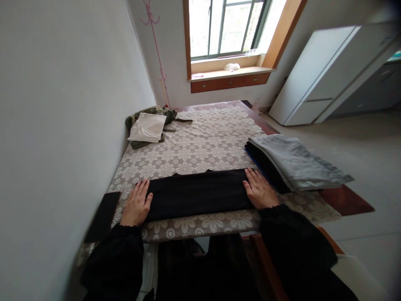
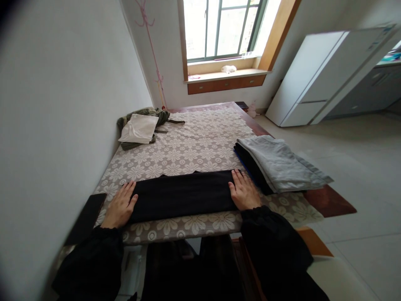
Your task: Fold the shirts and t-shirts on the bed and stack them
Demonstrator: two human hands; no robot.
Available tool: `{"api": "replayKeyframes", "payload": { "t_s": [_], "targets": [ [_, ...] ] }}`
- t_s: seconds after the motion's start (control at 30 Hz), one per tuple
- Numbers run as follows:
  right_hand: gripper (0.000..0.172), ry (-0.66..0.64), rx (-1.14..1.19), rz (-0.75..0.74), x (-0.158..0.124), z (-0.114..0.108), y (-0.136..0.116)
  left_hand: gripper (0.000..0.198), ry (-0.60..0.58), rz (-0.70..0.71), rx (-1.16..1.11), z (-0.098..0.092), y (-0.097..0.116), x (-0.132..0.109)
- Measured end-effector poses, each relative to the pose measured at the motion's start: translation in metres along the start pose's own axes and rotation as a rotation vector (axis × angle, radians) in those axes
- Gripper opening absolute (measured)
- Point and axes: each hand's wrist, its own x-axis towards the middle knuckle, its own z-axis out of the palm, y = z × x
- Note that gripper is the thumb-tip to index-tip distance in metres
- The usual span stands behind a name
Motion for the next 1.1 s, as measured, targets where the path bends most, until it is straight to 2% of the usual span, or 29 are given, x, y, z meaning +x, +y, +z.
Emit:
{"api": "replayKeyframes", "payload": {
  "t_s": [0.3, 0.67, 1.1],
  "targets": [
    [0.062, 0.034, -0.032, -0.040, 0.000, 0.009, 0.006, 0.059, 0.066, 0.045, -0.079, 0.010, -0.009, 0.002],
    [0.062, 0.101, -0.016, -0.120, -0.001, 0.016, 0.014, 0.060, 0.108, 0.095, -0.136, 0.012, -0.013, 0.003],
    [0.064, 0.058, 0.021, -0.066, -0.002, 0.011, 0.010, 0.060, 0.111, 0.096, -0.162, 0.014, -0.016, 0.003]
  ]
}}
